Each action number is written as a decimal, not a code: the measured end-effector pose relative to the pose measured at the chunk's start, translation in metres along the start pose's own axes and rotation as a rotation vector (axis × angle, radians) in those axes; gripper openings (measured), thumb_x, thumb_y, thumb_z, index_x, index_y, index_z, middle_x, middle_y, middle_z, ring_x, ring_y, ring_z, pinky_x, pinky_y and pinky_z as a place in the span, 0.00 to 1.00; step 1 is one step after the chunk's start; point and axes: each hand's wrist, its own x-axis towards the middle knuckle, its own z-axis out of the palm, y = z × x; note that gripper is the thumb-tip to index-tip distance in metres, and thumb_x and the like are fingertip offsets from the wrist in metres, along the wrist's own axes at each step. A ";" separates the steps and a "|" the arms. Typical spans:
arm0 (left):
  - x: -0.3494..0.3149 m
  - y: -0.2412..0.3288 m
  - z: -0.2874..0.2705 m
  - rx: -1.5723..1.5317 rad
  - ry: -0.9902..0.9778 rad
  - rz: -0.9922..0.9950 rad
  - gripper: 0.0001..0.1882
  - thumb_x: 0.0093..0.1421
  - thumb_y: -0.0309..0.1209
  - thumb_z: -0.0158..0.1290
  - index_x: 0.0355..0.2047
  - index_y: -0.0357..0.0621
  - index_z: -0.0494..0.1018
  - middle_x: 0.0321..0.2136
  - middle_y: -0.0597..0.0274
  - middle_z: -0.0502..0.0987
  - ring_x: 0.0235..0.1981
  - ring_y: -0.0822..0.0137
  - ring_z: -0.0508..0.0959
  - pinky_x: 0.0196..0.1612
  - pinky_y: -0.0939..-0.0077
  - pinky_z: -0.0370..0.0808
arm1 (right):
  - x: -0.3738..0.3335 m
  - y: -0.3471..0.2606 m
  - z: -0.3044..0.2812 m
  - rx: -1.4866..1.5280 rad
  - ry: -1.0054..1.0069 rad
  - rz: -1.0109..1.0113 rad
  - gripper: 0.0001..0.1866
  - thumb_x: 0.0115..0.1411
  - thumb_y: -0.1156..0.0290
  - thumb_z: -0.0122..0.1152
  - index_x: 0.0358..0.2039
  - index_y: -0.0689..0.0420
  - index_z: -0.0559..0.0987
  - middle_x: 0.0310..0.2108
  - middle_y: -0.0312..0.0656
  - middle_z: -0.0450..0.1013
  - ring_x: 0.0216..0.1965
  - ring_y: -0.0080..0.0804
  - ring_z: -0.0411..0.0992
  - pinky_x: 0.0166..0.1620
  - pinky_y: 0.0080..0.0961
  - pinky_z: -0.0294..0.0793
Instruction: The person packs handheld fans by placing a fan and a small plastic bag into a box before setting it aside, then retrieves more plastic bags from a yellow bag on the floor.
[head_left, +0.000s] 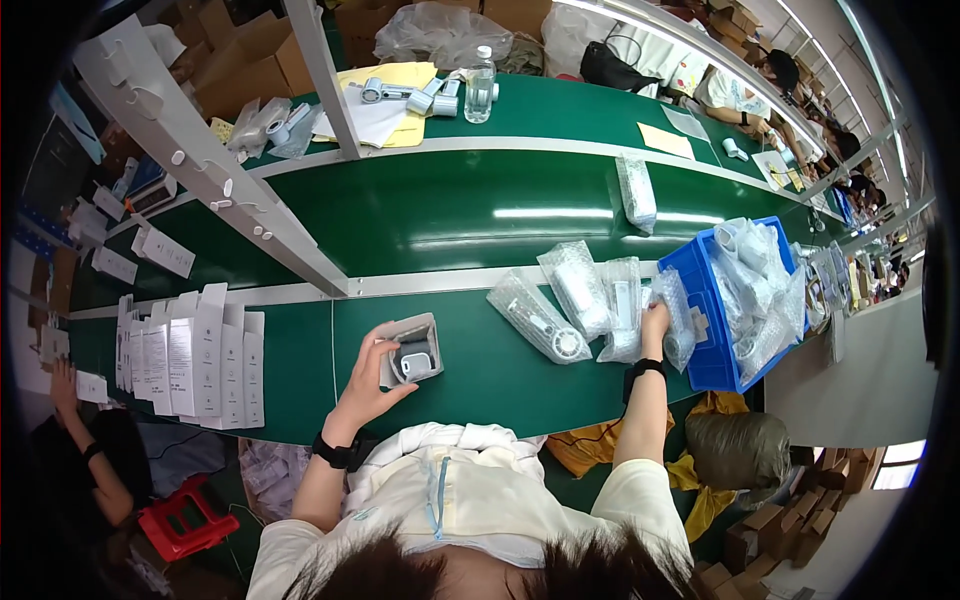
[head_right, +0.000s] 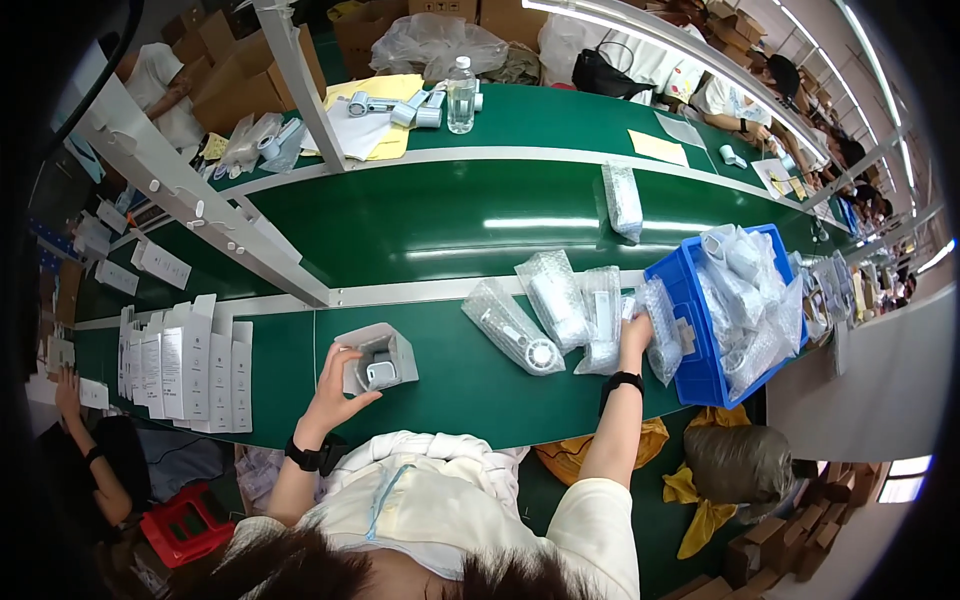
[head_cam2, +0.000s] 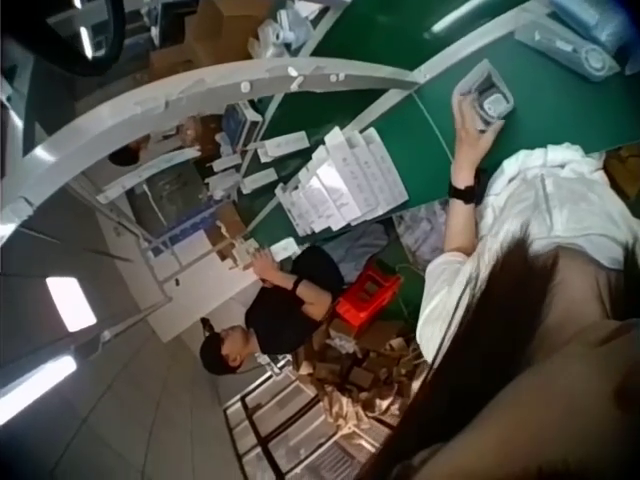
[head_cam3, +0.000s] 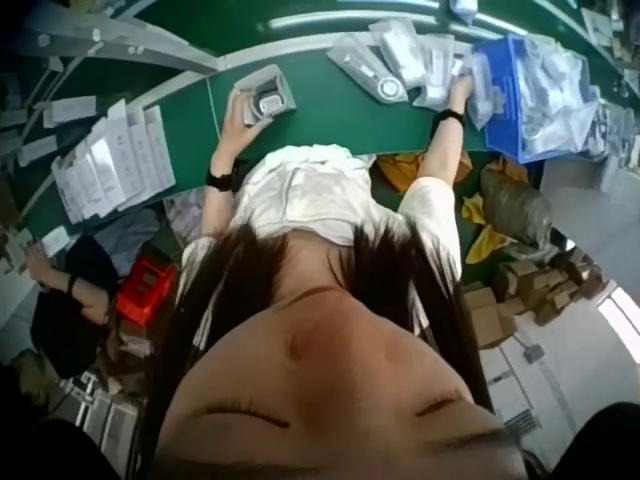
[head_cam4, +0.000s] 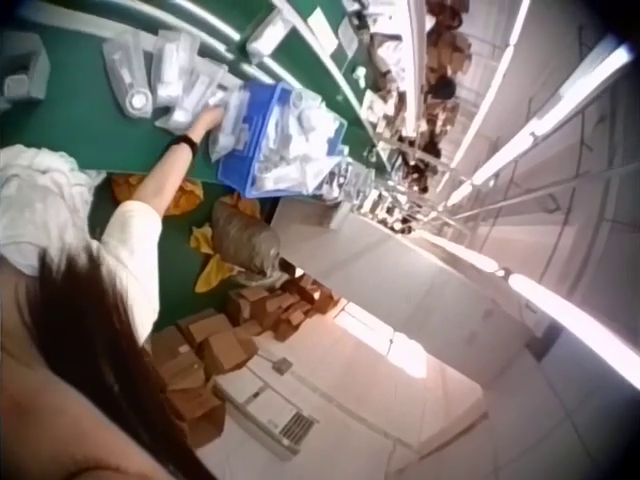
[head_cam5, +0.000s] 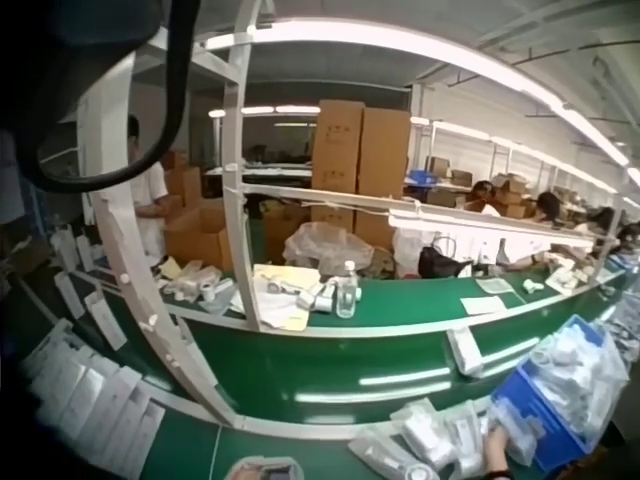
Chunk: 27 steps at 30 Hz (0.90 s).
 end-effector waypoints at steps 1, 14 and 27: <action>0.003 0.007 -0.001 0.031 0.004 -0.011 0.26 0.41 0.28 0.62 0.40 0.41 0.62 0.47 0.46 0.61 0.46 0.51 0.67 0.46 0.66 0.65 | -0.002 -0.005 -0.002 0.013 0.043 -0.062 0.07 0.46 0.73 0.58 0.25 0.63 0.75 0.27 0.54 0.71 0.33 0.52 0.70 0.37 0.39 0.69; 0.014 0.003 -0.003 -0.038 0.208 -0.097 0.06 0.45 0.24 0.57 0.23 0.36 0.71 0.34 0.52 0.69 0.30 0.55 0.73 0.33 0.71 0.69 | -0.004 -0.013 -0.002 -0.081 0.203 -0.353 0.09 0.48 0.72 0.58 0.29 0.63 0.74 0.26 0.52 0.70 0.31 0.50 0.69 0.36 0.35 0.68; 0.015 0.000 -0.004 -0.095 0.160 -0.074 0.06 0.46 0.24 0.56 0.22 0.36 0.70 0.31 0.55 0.68 0.32 0.58 0.71 0.34 0.73 0.68 | -0.004 -0.018 -0.025 0.318 -0.018 -0.231 0.09 0.45 0.71 0.64 0.20 0.61 0.73 0.25 0.44 0.71 0.26 0.32 0.70 0.30 0.28 0.69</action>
